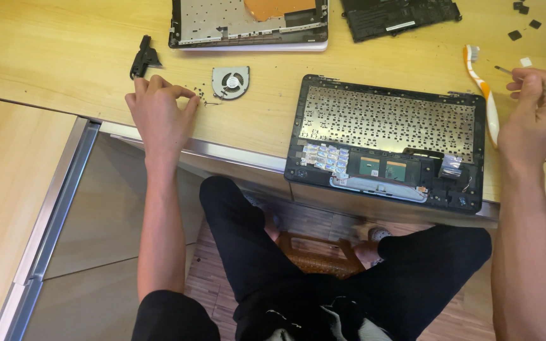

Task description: Disassembling and reassembling internal laptop components using a screwdriver on a repair bench.

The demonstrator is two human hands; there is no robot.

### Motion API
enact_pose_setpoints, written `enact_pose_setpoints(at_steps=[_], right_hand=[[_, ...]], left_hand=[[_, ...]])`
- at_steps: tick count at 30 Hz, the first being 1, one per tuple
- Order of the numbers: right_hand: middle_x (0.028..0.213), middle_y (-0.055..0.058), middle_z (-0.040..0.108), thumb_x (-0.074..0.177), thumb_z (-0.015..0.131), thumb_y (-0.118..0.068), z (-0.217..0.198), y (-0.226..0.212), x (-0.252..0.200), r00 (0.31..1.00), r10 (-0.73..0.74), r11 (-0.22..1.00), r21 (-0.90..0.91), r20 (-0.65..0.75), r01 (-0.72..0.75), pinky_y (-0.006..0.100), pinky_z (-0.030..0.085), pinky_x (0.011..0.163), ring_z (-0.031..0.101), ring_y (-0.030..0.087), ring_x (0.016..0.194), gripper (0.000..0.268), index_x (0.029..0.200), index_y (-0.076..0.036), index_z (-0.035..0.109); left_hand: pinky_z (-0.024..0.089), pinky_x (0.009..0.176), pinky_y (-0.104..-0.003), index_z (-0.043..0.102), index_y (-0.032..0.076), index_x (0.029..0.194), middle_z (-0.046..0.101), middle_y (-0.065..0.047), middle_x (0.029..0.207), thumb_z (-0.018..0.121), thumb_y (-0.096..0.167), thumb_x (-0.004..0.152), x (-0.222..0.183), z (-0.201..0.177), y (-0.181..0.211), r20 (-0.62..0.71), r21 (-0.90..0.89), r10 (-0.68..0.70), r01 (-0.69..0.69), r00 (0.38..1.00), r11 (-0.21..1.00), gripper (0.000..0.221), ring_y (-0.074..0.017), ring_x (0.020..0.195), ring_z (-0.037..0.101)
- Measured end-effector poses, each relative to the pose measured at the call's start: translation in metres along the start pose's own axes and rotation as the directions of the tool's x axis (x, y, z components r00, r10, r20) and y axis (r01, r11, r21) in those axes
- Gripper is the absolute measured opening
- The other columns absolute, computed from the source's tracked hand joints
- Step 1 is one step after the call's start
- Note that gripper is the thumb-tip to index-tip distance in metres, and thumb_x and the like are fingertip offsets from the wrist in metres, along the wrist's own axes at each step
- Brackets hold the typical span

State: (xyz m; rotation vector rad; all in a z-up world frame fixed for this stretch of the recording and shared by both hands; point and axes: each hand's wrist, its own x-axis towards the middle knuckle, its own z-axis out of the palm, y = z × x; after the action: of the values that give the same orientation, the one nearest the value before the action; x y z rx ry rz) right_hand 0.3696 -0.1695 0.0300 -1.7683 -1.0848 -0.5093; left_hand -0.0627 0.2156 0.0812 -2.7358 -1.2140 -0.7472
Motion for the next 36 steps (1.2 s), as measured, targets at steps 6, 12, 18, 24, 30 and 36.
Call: enact_pose_setpoints(at_steps=[6,12,18,24,30,36], right_hand=[[0.115,0.03,0.062,0.124,0.046,0.011,-0.003,-0.01,0.003,1.0,-0.001,1.0,-0.001,0.012,0.001,0.042,0.058,0.08,0.067,0.035,0.095,0.028,0.121,0.021,0.072],[0.112,0.029,0.063,0.12,0.046,0.01,-0.003,-0.013,0.006,0.999,-0.032,0.999,0.014,-0.01,0.032,0.04,0.056,0.078,0.065,0.034,0.094,0.029,0.117,0.02,0.073],[0.106,0.021,0.065,0.119,0.049,0.003,-0.002,-0.018,0.008,1.0,0.021,0.999,-0.029,-0.018,-0.022,0.041,0.05,0.082,0.063,0.03,0.1,0.03,0.11,0.012,0.076],[0.108,0.019,0.064,0.119,0.049,0.001,-0.001,-0.028,0.01,0.998,0.055,0.998,-0.04,-0.011,-0.056,0.042,0.046,0.087,0.061,0.03,0.106,0.029,0.11,0.009,0.075],[0.11,0.02,0.062,0.122,0.048,0.002,-0.001,-0.027,0.011,1.0,0.012,0.999,-0.044,0.014,-0.011,0.041,0.048,0.084,0.061,0.03,0.101,0.03,0.114,0.012,0.075],[0.109,0.02,0.063,0.12,0.047,0.002,-0.003,-0.03,0.011,1.0,0.019,0.999,-0.049,0.012,-0.018,0.04,0.049,0.084,0.063,0.03,0.099,0.029,0.114,0.011,0.074]], left_hand=[[0.037,0.081,-0.046,0.084,0.02,0.086,0.068,-0.007,0.094,0.082,0.024,0.089,0.01,0.004,0.001,0.106,0.096,-0.012,0.001,0.994,0.995,0.006,-0.0318,0.1,0.05],[0.04,0.084,-0.048,0.083,0.018,0.087,0.073,-0.007,0.09,0.077,0.025,0.089,0.02,0.014,-0.001,0.091,0.176,0.043,-0.059,0.995,0.983,0.009,-0.0315,0.1,0.055],[0.044,0.064,-0.034,0.065,0.007,0.081,0.063,-0.001,0.076,0.077,0.001,0.082,0.006,-0.038,0.036,-0.294,-0.204,0.063,-0.127,0.954,0.971,0.013,-0.0192,0.08,0.054],[0.048,0.075,-0.032,0.067,0.006,0.086,0.069,-0.006,0.082,0.077,-0.01,0.084,0.002,-0.039,0.099,-0.309,-0.481,0.222,-0.353,0.925,0.802,0.019,-0.019,0.083,0.058],[0.051,0.091,-0.034,0.067,0.015,0.079,0.069,0.001,0.077,0.076,-0.001,0.081,-0.03,-0.017,0.177,0.019,-0.796,0.347,-0.196,0.938,0.573,0.018,-0.0143,0.081,0.059],[0.049,0.08,-0.032,0.054,0.017,0.077,0.067,0.003,0.077,0.075,-0.003,0.085,-0.035,-0.002,0.212,0.054,-0.904,0.453,-0.149,0.89,0.401,0.03,-0.0155,0.085,0.058]])
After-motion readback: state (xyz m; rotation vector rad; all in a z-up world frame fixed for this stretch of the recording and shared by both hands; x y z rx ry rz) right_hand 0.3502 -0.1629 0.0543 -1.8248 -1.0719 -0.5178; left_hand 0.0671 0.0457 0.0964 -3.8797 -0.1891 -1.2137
